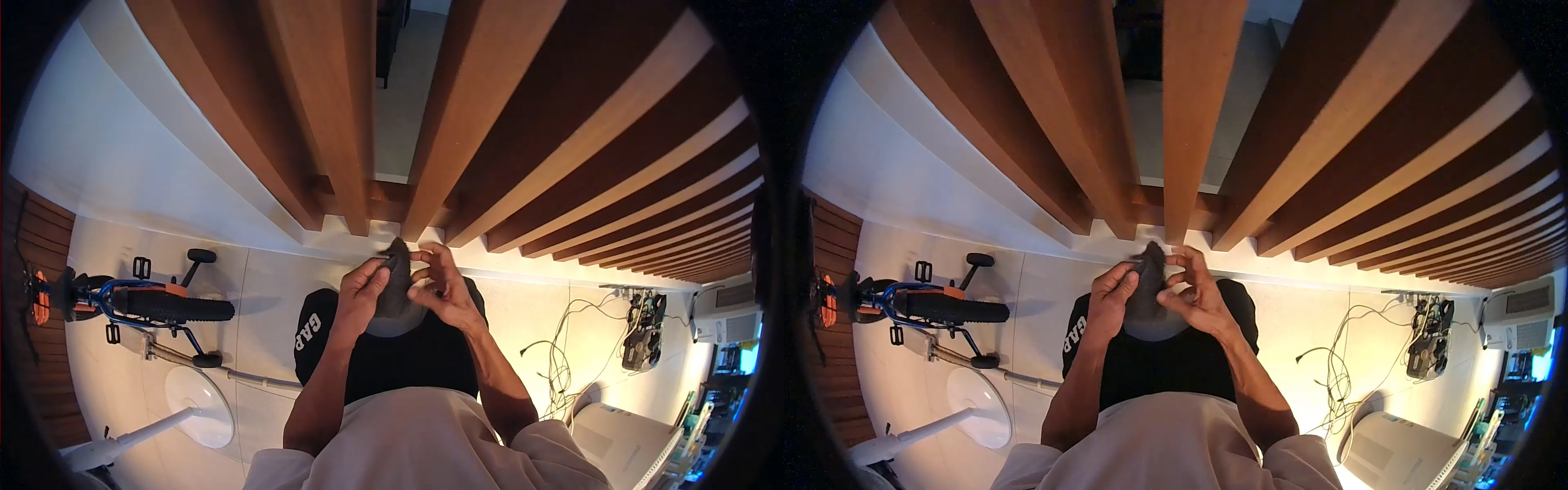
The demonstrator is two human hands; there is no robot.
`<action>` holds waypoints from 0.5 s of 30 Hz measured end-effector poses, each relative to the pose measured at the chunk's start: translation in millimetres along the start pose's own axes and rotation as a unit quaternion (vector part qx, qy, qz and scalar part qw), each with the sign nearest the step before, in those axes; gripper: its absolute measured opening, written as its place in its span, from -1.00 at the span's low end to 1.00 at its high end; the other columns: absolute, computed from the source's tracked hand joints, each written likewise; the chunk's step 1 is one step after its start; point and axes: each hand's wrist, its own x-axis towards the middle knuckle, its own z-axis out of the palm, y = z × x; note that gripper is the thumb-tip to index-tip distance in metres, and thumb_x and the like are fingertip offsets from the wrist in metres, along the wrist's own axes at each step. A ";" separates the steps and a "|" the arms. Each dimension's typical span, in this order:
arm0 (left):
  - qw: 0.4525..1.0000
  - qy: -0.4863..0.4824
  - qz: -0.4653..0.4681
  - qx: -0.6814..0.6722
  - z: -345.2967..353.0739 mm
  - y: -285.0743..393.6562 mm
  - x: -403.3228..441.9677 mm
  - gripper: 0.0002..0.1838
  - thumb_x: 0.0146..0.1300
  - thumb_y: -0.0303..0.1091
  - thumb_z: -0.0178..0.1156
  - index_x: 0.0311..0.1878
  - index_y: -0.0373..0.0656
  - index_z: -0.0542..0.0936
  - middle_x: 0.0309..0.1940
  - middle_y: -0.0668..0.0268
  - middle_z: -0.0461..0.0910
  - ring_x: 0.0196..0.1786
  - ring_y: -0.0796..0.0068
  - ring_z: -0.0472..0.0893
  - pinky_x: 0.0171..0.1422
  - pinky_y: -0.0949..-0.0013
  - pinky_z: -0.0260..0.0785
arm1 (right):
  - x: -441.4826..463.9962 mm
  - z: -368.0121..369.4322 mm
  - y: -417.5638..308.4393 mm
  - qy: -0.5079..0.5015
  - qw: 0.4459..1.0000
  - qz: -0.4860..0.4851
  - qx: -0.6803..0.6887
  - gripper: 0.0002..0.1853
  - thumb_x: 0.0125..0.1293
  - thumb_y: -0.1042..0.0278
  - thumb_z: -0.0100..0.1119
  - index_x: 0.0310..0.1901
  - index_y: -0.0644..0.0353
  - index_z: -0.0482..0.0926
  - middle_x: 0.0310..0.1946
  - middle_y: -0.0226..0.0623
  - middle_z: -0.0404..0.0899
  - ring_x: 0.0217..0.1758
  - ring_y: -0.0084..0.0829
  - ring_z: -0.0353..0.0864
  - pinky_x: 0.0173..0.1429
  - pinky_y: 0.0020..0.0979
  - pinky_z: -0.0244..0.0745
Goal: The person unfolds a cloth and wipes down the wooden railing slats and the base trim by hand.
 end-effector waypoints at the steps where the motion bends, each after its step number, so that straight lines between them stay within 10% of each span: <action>1: 0.999 -0.014 0.017 0.026 7.2 5.5 0.1 -0.81 0.49 -0.36 0.15 -0.03 -0.29 0.63 -0.27 0.48 0.61 -0.20 0.73 0.47 -0.03 0.59 0.34 | -1.1 -1.6 -0.9 -0.010 1.000 -0.006 0.003 -0.79 0.26 0.59 0.31 -0.10 0.22 0.53 -0.40 -0.48 0.51 -0.28 -0.68 0.48 -0.24 -0.59 0.41; 6: 0.983 -0.001 0.091 0.159 10.2 10.8 2.7 -0.79 0.51 -0.38 0.10 0.01 -0.29 0.63 -0.25 0.44 0.62 -0.17 0.71 0.49 0.01 0.57 0.36 | 1.8 -19.7 19.1 -0.077 0.987 -0.010 -0.142 -0.57 0.32 0.52 0.30 0.19 0.17 0.41 -0.42 -0.43 0.57 -0.41 -0.55 0.63 -0.22 -0.53 0.51; 9: 0.999 0.011 0.034 0.032 15.2 15.5 -0.9 -0.77 0.50 -0.38 0.11 0.04 -0.32 0.61 -0.24 0.37 0.64 -0.15 0.60 0.53 0.02 0.51 0.39 | -11.5 -9.9 5.2 0.074 0.989 0.034 0.124 -0.58 0.32 0.50 0.31 0.17 0.21 0.41 -0.36 -0.39 0.64 -0.21 -0.53 0.72 -0.18 -0.54 0.55; 15: 0.979 0.021 0.105 0.174 26.7 3.6 -3.8 -0.80 0.48 -0.38 0.14 -0.02 -0.31 0.64 -0.23 0.43 0.64 -0.17 0.70 0.56 0.01 0.54 0.43 | -20.3 9.9 15.1 -0.035 0.999 0.006 -0.025 -0.95 0.28 0.54 0.31 -0.24 0.26 0.65 -0.43 -0.59 0.55 -0.38 -0.74 0.38 -0.30 -0.58 0.29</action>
